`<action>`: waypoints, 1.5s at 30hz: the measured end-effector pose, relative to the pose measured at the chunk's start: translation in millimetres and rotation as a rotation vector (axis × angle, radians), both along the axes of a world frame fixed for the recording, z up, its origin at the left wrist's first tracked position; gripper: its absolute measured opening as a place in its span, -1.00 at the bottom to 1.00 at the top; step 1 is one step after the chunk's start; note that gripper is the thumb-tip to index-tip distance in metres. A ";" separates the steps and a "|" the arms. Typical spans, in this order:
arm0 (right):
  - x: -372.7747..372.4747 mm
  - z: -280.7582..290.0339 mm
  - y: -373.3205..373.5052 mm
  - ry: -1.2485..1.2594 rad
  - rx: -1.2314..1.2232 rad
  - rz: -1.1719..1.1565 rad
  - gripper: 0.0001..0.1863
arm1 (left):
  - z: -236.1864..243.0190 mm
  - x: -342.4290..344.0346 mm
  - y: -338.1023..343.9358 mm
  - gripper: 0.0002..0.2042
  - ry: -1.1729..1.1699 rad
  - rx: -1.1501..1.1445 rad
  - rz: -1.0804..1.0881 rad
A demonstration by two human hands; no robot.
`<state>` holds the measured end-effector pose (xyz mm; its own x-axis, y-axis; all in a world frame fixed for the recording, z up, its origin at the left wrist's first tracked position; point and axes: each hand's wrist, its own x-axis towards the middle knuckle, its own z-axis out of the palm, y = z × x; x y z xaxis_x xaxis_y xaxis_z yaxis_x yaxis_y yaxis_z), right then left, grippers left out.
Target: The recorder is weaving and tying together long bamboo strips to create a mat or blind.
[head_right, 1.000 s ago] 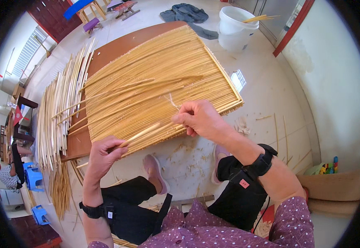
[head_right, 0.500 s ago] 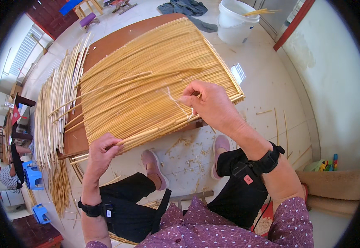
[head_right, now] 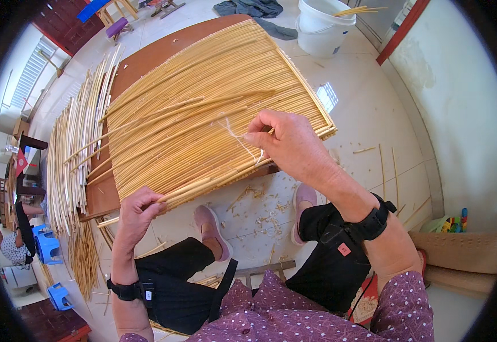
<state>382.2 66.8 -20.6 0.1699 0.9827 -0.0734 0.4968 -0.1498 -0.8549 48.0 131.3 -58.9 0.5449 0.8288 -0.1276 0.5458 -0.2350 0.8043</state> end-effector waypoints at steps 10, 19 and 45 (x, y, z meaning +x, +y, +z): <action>-2.7 -8.8 -0.5 0.058 0.001 0.028 -0.86 | -7.3 -0.8 1.3 -0.87 0.004 -0.028 -0.007; -6.9 -2.2 2.2 0.014 -0.079 0.052 -0.85 | -8.9 -0.1 1.4 -0.88 0.008 -0.009 -0.016; -90.5 -27.3 -36.3 -0.307 -0.110 1.092 -0.79 | 0.7 14.4 2.7 -0.85 0.104 0.045 0.001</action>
<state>291.7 30.5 -47.8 -0.7466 0.6075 -0.2709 0.5935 0.4243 -0.6839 62.4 133.9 -58.2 0.5299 0.8355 -0.1457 0.6256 -0.2691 0.7323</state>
